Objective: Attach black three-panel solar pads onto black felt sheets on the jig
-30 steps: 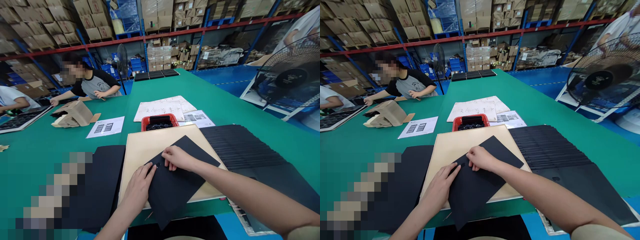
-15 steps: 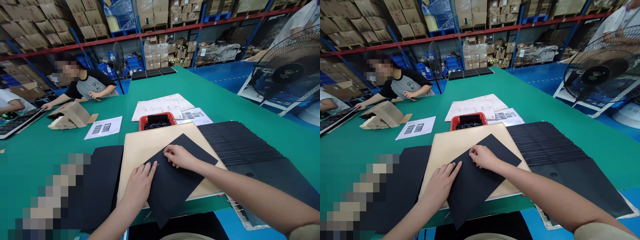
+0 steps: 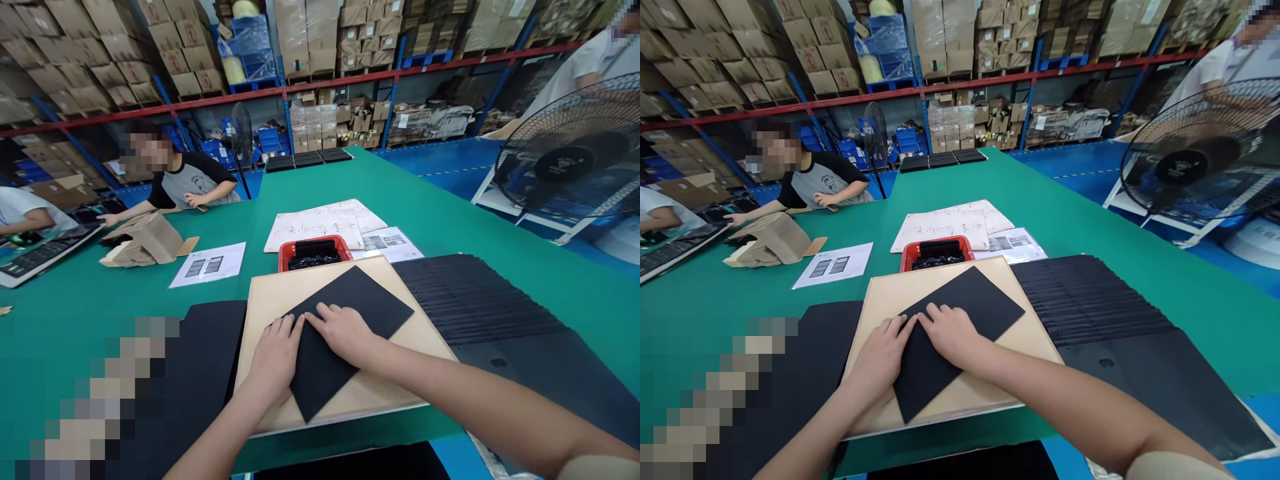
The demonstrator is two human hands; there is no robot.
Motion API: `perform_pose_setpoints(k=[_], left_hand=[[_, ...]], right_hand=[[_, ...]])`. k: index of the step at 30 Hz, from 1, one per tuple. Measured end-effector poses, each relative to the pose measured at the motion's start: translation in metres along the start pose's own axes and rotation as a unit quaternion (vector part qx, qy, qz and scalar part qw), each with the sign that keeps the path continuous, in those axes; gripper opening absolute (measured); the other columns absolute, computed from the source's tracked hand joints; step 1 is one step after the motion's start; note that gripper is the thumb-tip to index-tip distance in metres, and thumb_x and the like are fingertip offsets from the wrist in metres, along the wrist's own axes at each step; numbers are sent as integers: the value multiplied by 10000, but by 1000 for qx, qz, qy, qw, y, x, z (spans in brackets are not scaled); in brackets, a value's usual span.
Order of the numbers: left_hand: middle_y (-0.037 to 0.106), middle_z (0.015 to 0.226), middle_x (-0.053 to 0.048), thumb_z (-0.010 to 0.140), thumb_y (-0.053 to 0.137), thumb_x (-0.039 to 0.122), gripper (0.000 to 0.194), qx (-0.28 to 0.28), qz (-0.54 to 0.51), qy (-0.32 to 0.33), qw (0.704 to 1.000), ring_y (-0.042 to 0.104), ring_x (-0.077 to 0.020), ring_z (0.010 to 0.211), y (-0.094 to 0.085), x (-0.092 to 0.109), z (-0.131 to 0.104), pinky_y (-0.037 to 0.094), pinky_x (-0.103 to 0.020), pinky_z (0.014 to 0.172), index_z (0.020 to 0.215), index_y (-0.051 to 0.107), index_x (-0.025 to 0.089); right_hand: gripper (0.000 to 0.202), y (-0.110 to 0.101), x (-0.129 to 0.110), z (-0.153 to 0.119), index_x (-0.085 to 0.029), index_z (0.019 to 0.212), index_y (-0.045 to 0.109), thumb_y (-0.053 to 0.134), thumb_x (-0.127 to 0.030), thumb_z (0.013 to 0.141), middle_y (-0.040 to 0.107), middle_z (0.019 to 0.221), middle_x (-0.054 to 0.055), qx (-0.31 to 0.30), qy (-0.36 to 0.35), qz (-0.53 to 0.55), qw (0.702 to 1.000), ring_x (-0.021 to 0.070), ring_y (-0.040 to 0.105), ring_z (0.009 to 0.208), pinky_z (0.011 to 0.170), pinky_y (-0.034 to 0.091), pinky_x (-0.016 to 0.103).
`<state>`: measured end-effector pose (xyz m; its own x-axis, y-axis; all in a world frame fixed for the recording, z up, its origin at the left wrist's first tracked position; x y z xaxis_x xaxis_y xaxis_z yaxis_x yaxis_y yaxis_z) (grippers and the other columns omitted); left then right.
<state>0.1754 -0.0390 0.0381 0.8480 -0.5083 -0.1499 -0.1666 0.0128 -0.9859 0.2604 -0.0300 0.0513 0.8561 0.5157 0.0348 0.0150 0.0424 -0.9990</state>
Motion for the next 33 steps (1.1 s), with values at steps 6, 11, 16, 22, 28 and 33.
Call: perform_pose_setpoints(k=[6,11,16,22,28,33], left_hand=[[145,1540,-198,844,493,563,849,-101,-133,0,986,156,-308,1418,5,-13,1,239,-423,1132,1452,230,32],[-87,1518,-216,604,651,684,1253,-152,-162,9,975,-64,-326,1407,19,-10,-5,141,-463,1151,1466,55,-2],[-90,1516,-213,579,651,683,1260,-143,-159,19,977,-62,-328,1401,20,-10,-3,162,-488,1142,1475,54,29],[-95,1518,-202,590,668,637,1238,-141,-159,19,977,-62,-322,1401,21,-14,-2,164,-473,1146,1477,48,35],[-77,1518,-189,619,687,544,1181,-116,-175,79,974,-46,-320,1405,18,2,6,182,-499,1133,1477,40,53],[-26,1518,-187,625,690,601,1170,-95,-167,137,972,5,-345,1402,20,42,17,219,-513,1119,1473,91,60]], right_hand=[[418,-7,-10,-33,-125,1318,489,476,-319,948,556,1240,132,75,1,75,994,280,512,1117,859,468,405],[744,15,-72,-99,-87,1456,261,329,-612,933,273,1502,93,135,-134,74,979,238,148,1402,1158,101,475],[616,26,-1,-114,-129,1479,198,293,-488,988,194,1512,81,37,-8,99,994,227,116,1407,1150,-2,521],[607,34,158,-146,-152,1446,330,273,-506,956,250,1501,86,-3,294,129,947,267,137,1401,1121,-10,566],[569,38,195,-178,-165,1348,465,410,-524,910,463,1390,120,140,404,421,800,271,417,1280,1056,357,414],[459,60,183,-218,-167,1215,520,656,-359,821,654,960,76,189,461,613,613,211,623,904,743,529,306]])
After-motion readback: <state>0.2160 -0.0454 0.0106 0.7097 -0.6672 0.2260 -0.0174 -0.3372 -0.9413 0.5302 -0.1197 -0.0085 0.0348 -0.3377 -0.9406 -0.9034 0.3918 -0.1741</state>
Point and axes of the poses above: each hand's wrist, its own z-axis towards the middle knuckle, its own y-axis out of the palm, x = y × z, the point moved 9 cm from there along z, towards the middle knuckle
